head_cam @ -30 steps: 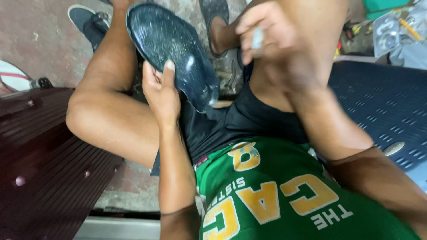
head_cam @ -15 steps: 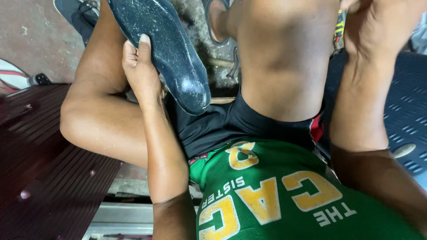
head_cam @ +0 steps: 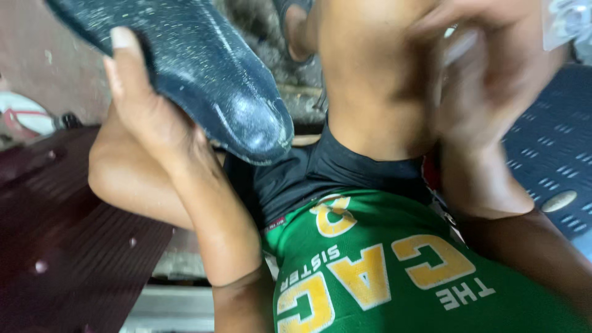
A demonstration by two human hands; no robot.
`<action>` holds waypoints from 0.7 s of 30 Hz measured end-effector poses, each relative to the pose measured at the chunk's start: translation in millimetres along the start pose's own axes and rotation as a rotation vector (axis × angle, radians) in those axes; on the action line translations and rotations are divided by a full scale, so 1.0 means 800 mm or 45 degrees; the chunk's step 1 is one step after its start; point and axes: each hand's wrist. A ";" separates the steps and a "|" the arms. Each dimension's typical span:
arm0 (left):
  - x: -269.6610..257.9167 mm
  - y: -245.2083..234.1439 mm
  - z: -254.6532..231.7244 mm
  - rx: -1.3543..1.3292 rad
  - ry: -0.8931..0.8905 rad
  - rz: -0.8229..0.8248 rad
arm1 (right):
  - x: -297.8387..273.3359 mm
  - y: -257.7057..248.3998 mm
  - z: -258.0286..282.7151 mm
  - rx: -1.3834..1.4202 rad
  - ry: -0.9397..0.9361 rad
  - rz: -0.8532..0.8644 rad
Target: The person sits on the floor and uses a needle and thread to stitch the sole of a black shoe. They repeatedly pull the thread through the sole and adjust the shoe's position while working.
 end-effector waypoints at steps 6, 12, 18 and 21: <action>-0.016 0.060 -0.031 -0.479 -0.051 0.095 | -0.006 0.077 0.071 0.048 -0.094 0.503; -0.078 0.102 -0.012 0.151 -0.074 0.277 | -0.012 0.065 0.056 0.041 0.166 0.352; -0.099 0.101 0.013 0.248 -0.200 0.279 | -0.003 0.041 0.052 0.008 0.147 0.349; -0.088 0.107 -0.011 0.398 -0.027 0.261 | 0.013 0.015 0.049 0.245 0.064 0.340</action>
Point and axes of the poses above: each hand's wrist, its own x-axis towards the middle knuckle, its own y-axis out of the palm, z = x × y, and after that the axes turned 6 degrees about z, right-handed
